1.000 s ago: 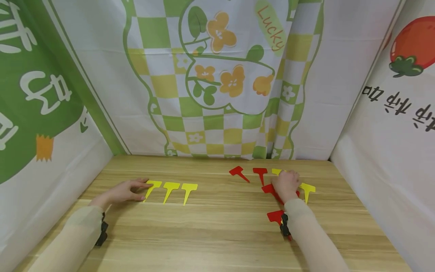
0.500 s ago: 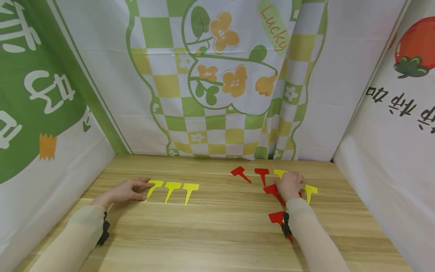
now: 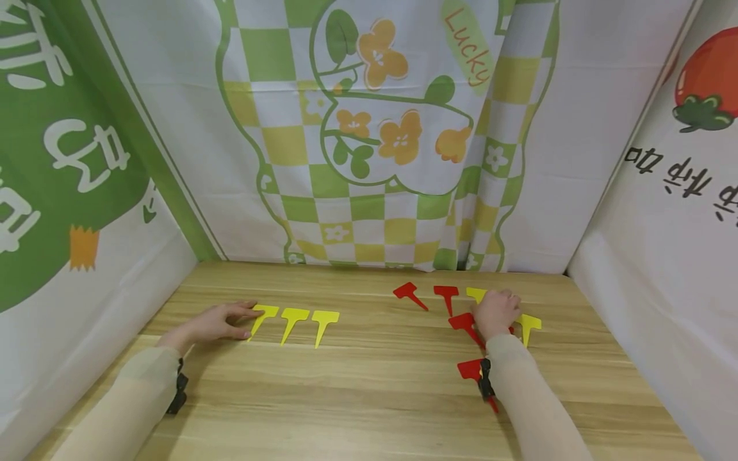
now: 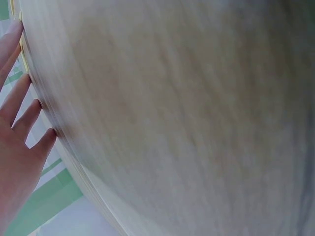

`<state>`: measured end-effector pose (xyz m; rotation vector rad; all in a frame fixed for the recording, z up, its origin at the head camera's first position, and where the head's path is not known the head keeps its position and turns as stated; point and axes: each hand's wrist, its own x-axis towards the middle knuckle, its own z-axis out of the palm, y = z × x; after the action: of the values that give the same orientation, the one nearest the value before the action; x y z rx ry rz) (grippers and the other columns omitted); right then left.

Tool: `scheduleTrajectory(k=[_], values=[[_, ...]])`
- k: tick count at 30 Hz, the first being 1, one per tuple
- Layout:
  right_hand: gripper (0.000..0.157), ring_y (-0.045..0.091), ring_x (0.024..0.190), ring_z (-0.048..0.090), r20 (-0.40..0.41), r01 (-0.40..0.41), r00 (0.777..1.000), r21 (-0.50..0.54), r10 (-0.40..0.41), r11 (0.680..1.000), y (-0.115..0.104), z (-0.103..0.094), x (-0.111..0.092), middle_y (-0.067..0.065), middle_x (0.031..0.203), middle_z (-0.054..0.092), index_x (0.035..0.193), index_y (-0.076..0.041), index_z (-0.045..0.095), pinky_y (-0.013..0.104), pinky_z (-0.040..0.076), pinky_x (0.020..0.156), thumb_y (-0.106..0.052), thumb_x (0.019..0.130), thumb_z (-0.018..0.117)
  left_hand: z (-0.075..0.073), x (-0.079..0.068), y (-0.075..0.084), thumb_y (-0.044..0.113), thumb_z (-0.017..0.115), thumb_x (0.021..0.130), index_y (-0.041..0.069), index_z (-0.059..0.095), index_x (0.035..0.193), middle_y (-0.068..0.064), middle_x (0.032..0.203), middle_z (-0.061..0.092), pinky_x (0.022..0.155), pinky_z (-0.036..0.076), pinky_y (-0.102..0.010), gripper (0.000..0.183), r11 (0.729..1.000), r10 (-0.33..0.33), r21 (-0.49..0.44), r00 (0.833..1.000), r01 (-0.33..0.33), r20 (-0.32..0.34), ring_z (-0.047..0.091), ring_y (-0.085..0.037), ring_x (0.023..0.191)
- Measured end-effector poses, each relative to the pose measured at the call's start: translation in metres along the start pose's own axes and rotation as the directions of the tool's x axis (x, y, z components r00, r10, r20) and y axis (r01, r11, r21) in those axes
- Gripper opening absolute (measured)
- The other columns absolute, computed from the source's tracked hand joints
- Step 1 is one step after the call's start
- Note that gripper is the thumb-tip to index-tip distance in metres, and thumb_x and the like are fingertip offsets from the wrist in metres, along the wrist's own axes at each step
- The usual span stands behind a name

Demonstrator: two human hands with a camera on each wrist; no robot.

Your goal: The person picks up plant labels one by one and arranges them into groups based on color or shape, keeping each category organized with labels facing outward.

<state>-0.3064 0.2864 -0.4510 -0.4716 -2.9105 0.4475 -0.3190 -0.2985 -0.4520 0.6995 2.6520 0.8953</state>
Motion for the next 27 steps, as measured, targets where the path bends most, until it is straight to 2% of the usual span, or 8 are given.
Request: scheduleTrajectory(k=[4, 11, 27], values=[[0.051, 0.055, 0.104, 0.04, -0.021, -0.016, 1.0, -0.016, 0.015, 1.0, 0.002, 0.0, 0.002, 0.04, 0.109, 0.047, 0.102, 0.016, 0.056, 0.066, 0.041, 0.084, -0.033, 0.087, 0.063, 0.0, 0.0, 0.0, 0.029, 0.071, 0.085, 0.008, 0.055, 0.133, -0.021, 0.154, 0.025, 0.109, 0.011, -0.068, 0.055, 1.0, -0.009, 0.002, 1.0, 0.009, -0.003, 0.012, -0.048, 0.141], [0.056, 0.054, 0.106, 0.04, 0.0, -0.036, 0.999, -0.045, 0.036, 0.998, 0.001, -0.006, 0.003, 0.04, 0.109, 0.048, 0.108, 0.018, 0.054, 0.064, 0.042, 0.085, -0.033, 0.086, 0.064, 0.0, -0.001, 0.001, 0.028, 0.07, 0.085, 0.008, 0.055, 0.134, -0.021, 0.154, 0.025, 0.109, 0.011, -0.068, 0.055, 1.0, -0.013, -0.007, 1.0, 0.013, 0.002, 0.011, -0.048, 0.141], [0.053, 0.053, 0.108, 0.041, 0.027, -0.059, 0.998, -0.047, 0.06, 0.997, 0.002, -0.01, 0.005, 0.038, 0.109, 0.05, 0.107, 0.017, 0.054, 0.059, 0.042, 0.084, -0.03, 0.085, 0.059, 0.0, -0.001, 0.002, 0.026, 0.07, 0.085, 0.007, 0.054, 0.134, -0.021, 0.154, 0.024, 0.108, 0.01, -0.069, 0.055, 1.0, -0.014, -0.023, 1.0, 0.015, 0.008, 0.01, -0.048, 0.142]])
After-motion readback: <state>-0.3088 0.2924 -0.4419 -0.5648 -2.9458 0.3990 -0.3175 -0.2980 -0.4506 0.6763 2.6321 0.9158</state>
